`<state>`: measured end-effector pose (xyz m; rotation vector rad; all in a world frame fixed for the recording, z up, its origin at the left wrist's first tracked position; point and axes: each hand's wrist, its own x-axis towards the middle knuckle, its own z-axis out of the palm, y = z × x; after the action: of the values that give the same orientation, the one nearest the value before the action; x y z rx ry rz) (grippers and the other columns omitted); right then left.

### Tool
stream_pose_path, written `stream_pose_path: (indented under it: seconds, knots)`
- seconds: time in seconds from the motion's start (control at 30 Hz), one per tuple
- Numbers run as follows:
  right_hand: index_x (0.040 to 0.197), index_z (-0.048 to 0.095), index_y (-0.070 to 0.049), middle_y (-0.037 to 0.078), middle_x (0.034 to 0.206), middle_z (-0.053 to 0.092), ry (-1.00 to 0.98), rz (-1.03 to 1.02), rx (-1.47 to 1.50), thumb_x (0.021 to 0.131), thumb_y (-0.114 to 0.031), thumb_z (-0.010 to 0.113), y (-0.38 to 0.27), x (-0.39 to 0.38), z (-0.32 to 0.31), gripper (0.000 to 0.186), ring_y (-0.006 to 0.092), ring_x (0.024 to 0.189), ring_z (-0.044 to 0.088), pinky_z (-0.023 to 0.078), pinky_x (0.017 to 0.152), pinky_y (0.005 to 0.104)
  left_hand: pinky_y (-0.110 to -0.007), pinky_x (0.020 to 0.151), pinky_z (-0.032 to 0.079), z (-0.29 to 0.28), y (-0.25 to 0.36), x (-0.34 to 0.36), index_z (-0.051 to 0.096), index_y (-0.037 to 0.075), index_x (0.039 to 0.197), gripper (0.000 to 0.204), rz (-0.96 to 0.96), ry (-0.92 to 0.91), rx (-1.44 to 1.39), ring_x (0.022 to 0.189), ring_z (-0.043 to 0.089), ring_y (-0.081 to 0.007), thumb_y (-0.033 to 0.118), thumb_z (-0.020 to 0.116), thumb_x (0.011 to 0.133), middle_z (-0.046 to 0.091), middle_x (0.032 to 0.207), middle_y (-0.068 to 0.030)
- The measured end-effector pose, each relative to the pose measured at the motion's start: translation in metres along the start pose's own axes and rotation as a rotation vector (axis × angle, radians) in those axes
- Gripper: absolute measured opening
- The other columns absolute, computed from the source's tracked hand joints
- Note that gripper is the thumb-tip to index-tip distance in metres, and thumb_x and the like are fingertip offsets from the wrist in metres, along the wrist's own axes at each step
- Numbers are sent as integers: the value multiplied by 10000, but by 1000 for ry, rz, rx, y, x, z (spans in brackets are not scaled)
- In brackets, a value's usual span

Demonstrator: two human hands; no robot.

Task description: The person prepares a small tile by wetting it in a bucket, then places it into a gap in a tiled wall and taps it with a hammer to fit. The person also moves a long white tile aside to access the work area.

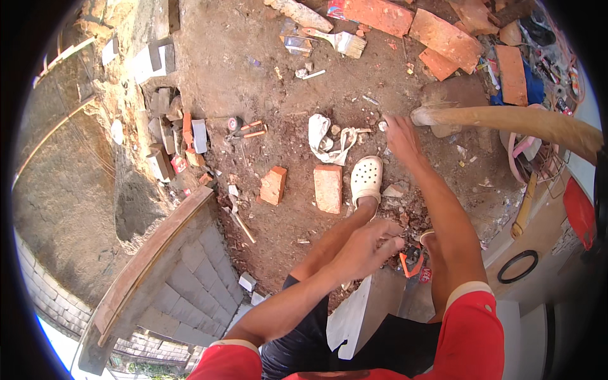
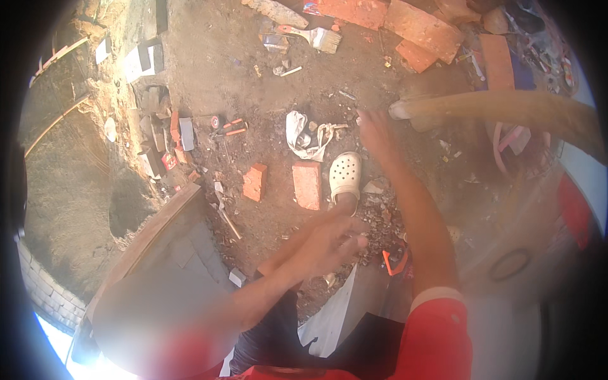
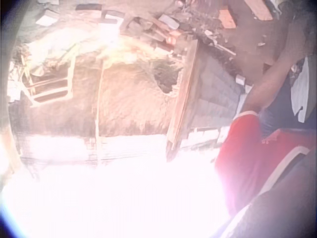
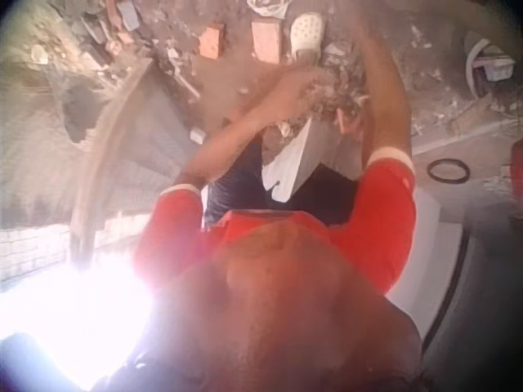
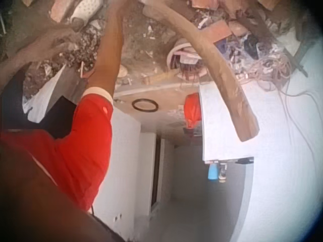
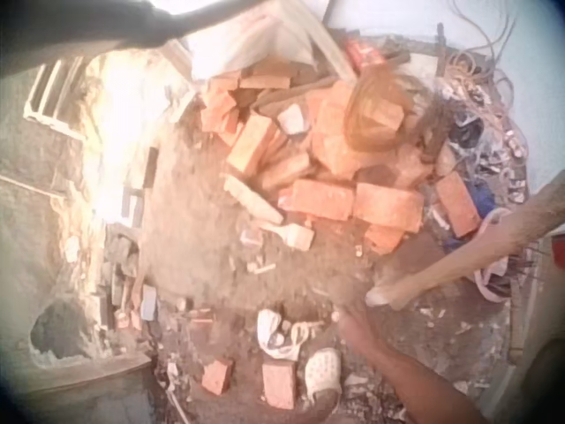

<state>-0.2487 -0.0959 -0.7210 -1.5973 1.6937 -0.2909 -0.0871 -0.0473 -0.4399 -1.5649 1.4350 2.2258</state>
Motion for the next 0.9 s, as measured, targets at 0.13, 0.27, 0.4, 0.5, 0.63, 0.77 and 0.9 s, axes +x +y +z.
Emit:
stream_pose_path:
  seconds: [0.13, 0.27, 0.4, 0.5, 0.63, 0.77, 0.9]
  knots:
    - [1433, 478, -50, 178, 1331, 588, 169, -136, -8, 968, -108, 591, -49, 179, 20, 482, 421, 1141, 607, 518, 958, 514, -476, 894, 516, -28, 13, -5, 572, 25, 1245, 361, 70, 22, 319, 1040, 614, -380, 234, 657, 963, 616, 1064, -187]
    - [1437, 455, -59, 192, 1403, 556, 221, -107, -45, 958, -52, 542, -84, 278, 39, 487, 456, 1119, 647, 535, 933, 537, -491, 897, 504, -57, 12, -16, 565, 24, 1255, 386, 4, 192, 245, 1060, 589, -407, 241, 668, 953, 600, 1057, -199]
    - [1346, 503, -66, 207, 1392, 554, 10, 110, -239, 952, -46, 519, -96, 286, 42, 395, 420, 1090, 671, 545, 894, 542, -496, 897, 502, -64, 3, -21, 572, 17, 1250, 363, -14, 275, 198, 1050, 597, -414, 223, 651, 962, 609, 1061, -211]
    - [1237, 563, -52, 192, 1325, 586, 4, 6, -303, 944, -99, 564, -95, 238, 21, 297, 408, 1013, 692, 549, 843, 541, -497, 894, 503, -54, -5, -24, 588, 13, 1236, 332, 29, 358, 223, 1039, 611, -417, 202, 641, 968, 619, 1074, -223]
    - [1108, 591, -33, 152, 1009, 672, 374, -169, 60, 919, -122, 628, -101, 160, -62, 211, 318, 776, 680, 546, 711, 444, -490, 883, 511, -27, -19, -22, 611, 11, 1213, 313, -30, 383, 163, 1006, 639, -414, 201, 645, 968, 648, 1067, -224]
    - [1044, 559, -20, 121, 765, 666, 340, 122, 855, 934, -110, 619, -127, 79, -168, 155, 197, 622, 625, 511, 615, 326, -426, 875, 522, -10, -26, -9, 612, 12, 1246, 367, -87, 413, -56, 1029, 668, -328, 269, 655, 987, 677, 1119, -194]
    - [1013, 540, -15, 142, 855, 685, 394, 104, 1125, 970, -111, 604, -159, -6, -234, 124, 171, 673, 636, 507, 605, 309, -339, 896, 530, -15, 10, 5, 564, -19, 1310, 450, -129, 453, -606, 1059, 672, -200, 328, 630, 1030, 691, 1153, -135]
